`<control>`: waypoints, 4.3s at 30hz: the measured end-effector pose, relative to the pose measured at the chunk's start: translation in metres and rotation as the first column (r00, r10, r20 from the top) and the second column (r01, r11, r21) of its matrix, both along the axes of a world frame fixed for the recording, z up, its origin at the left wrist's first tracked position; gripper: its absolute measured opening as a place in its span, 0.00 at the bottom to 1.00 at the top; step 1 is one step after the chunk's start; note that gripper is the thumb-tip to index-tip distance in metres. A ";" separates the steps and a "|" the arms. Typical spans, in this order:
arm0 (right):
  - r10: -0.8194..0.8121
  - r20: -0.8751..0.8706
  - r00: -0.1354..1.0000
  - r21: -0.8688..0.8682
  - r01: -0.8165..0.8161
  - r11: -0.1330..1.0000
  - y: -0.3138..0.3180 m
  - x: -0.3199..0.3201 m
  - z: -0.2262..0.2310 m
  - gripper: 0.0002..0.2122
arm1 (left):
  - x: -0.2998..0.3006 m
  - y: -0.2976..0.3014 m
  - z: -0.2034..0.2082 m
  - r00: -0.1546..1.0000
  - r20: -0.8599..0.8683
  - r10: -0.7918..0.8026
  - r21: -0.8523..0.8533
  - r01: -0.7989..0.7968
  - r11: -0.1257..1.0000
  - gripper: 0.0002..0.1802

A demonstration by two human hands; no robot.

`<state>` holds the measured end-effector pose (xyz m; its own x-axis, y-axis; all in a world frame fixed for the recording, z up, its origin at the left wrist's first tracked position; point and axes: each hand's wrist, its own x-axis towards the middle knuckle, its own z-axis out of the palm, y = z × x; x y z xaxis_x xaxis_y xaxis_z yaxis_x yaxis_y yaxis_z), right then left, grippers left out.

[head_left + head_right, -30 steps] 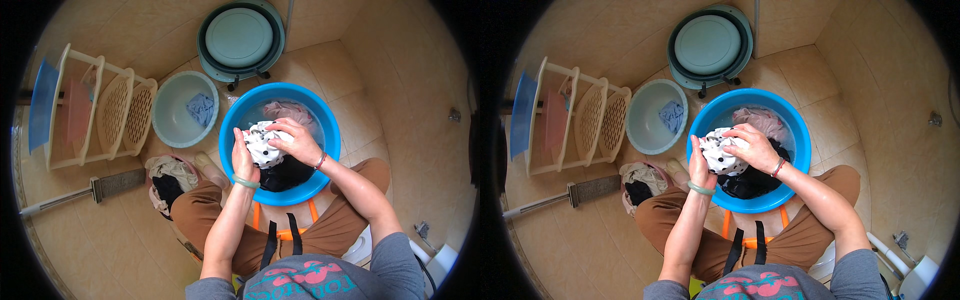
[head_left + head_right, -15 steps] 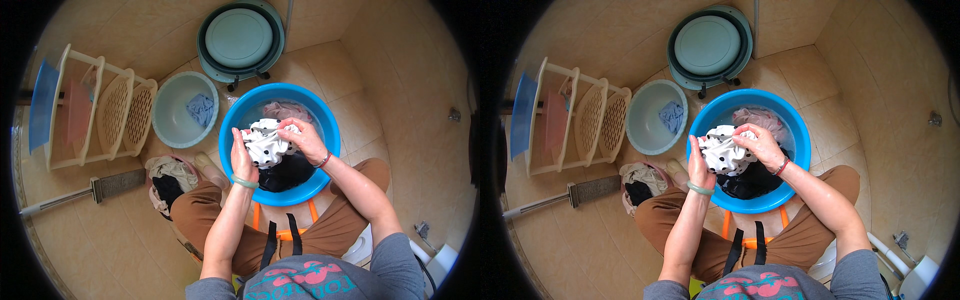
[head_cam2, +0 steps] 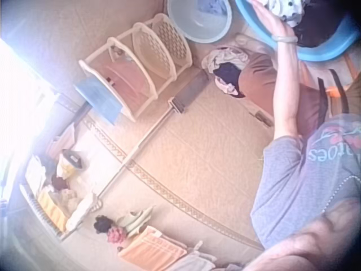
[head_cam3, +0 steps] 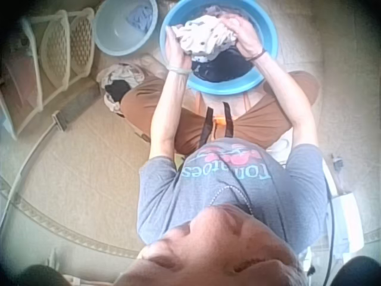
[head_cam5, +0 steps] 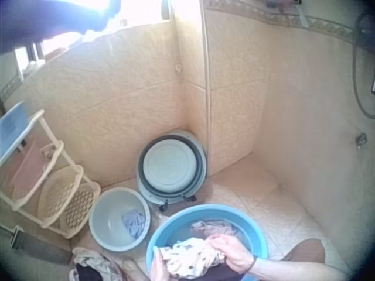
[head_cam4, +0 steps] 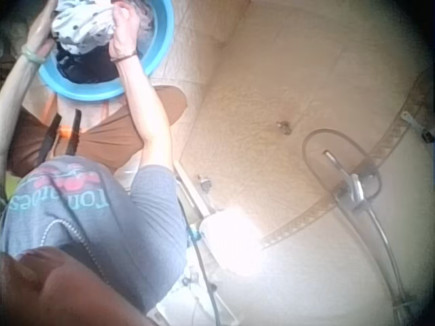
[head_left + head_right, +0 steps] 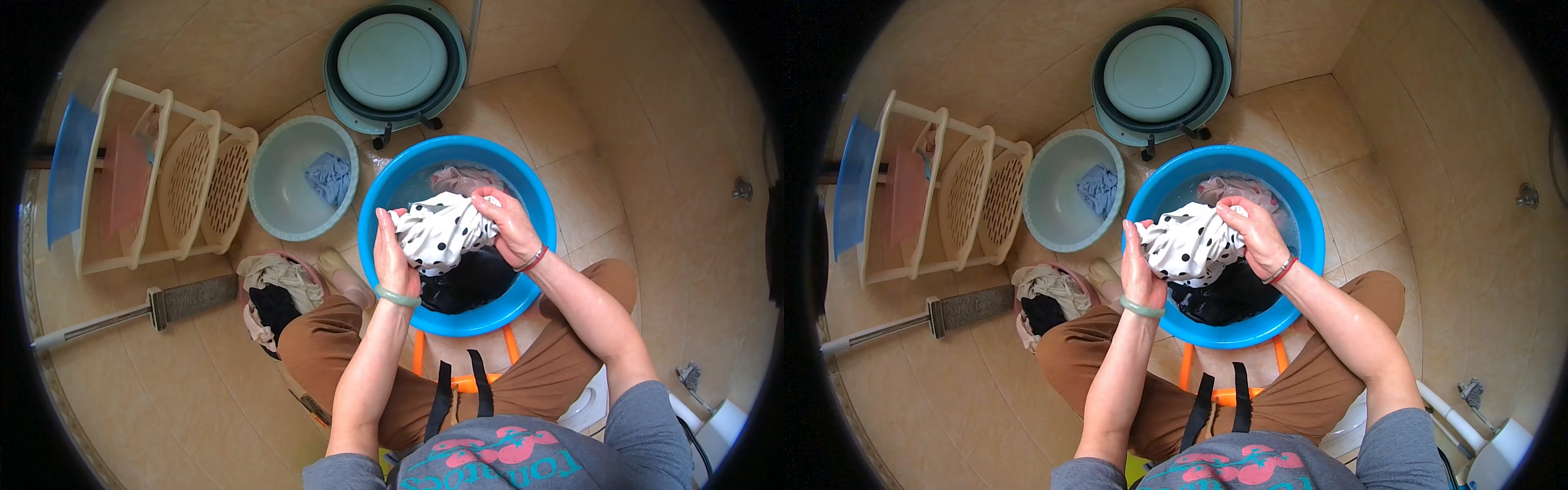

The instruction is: The person hand-washes clothes in a blue basin filled with soapy water. They scrub and wring out a white polka-dotted cloth, then a pink cloth, and finally a black cloth, placing the washed items into a separate light blue basin.

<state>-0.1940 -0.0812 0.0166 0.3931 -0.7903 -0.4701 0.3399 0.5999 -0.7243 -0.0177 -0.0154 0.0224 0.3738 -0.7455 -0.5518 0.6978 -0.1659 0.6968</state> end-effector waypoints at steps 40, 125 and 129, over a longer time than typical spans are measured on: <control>-0.013 0.027 1.000 -0.087 0.016 0.996 -0.005 -0.008 0.009 0.15 | 0.009 0.000 0.011 0.990 0.141 -0.001 -0.070 0.011 0.998 0.21; 0.259 0.111 0.959 -0.068 -0.253 0.965 -0.008 -0.013 0.023 0.25 | 0.005 0.009 0.019 0.999 -0.014 -0.045 -0.132 0.042 0.990 0.27; 0.263 0.119 0.958 -0.048 -0.259 0.965 -0.008 -0.013 0.026 0.25 | 0.004 0.010 0.018 0.996 -0.005 -0.090 -0.132 0.088 0.987 0.24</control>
